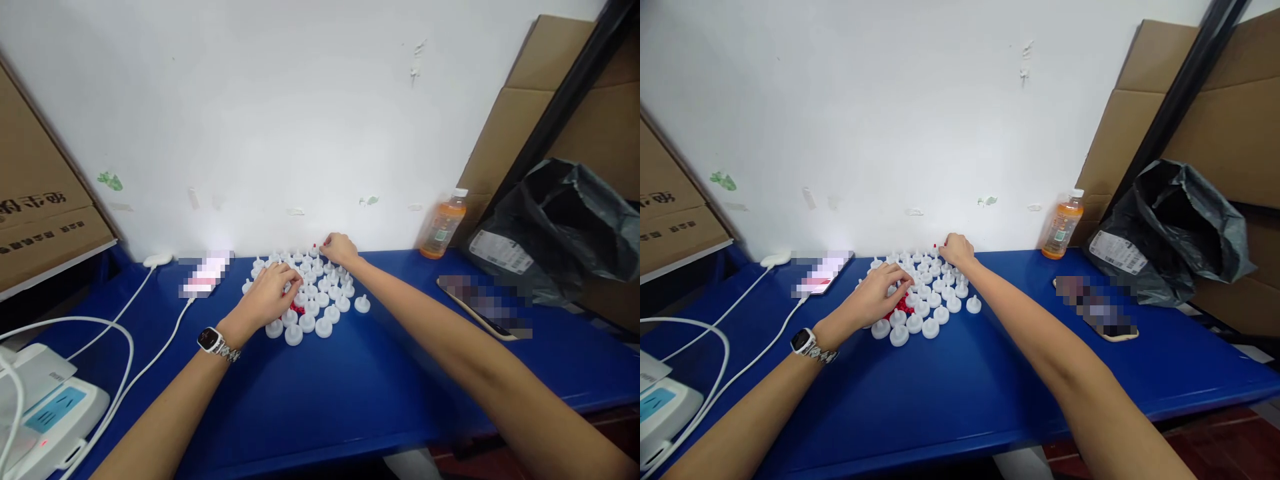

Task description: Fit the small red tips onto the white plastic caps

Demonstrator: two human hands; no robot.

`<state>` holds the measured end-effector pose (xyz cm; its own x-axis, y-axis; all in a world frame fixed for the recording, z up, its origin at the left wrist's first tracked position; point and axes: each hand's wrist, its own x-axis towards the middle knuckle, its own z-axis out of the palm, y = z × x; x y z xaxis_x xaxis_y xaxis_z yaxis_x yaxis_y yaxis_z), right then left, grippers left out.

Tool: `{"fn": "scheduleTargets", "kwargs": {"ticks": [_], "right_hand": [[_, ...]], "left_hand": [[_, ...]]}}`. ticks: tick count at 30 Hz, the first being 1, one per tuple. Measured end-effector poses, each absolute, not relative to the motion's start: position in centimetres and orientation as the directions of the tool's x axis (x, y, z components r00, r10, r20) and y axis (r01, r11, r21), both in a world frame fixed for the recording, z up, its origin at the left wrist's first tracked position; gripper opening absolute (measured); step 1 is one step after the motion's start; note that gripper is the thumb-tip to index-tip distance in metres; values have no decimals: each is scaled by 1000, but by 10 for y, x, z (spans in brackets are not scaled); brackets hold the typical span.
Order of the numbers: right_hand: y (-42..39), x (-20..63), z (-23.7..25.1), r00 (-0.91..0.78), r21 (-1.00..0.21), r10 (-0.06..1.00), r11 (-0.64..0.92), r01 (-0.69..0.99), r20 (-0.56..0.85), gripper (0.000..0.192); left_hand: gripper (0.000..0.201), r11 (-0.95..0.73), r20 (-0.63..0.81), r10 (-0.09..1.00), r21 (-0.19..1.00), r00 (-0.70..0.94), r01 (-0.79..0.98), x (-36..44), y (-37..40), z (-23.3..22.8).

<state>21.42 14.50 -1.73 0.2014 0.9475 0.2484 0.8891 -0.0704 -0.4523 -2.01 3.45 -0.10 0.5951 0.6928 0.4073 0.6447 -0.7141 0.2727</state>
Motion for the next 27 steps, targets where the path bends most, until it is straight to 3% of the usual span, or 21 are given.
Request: {"fn": "scheduleTargets", "kwargs": {"ticks": [5, 11, 13, 16, 22, 27], "right_hand": [[155, 202, -16, 249, -414, 944, -142, 899, 218, 22], [137, 199, 1, 229, -412, 941, -111, 904, 249, 19], [115, 196, 8, 192, -407, 913, -32, 913, 360, 20], [69, 186, 11, 72, -391, 799, 212, 896, 597, 20], [-1, 157, -6, -155, -474, 741, 560, 679, 654, 18], [-14, 146, -18, -183, -577, 740, 632, 518, 647, 25]], "left_hand": [[27, -704, 394, 704, 275, 591, 655, -27, 30, -4], [27, -696, 408, 713, 307, 571, 650, -32, 27, -1], [28, -690, 429, 715, 310, 552, 654, -31, 24, 2], [32, -660, 483, 729, 307, 485, 686, -28, 17, 6], [25, -667, 558, 697, 271, 451, 694, -19, 8, 5], [23, -732, 532, 620, 126, 577, 670, -22, 11, 0]]}}
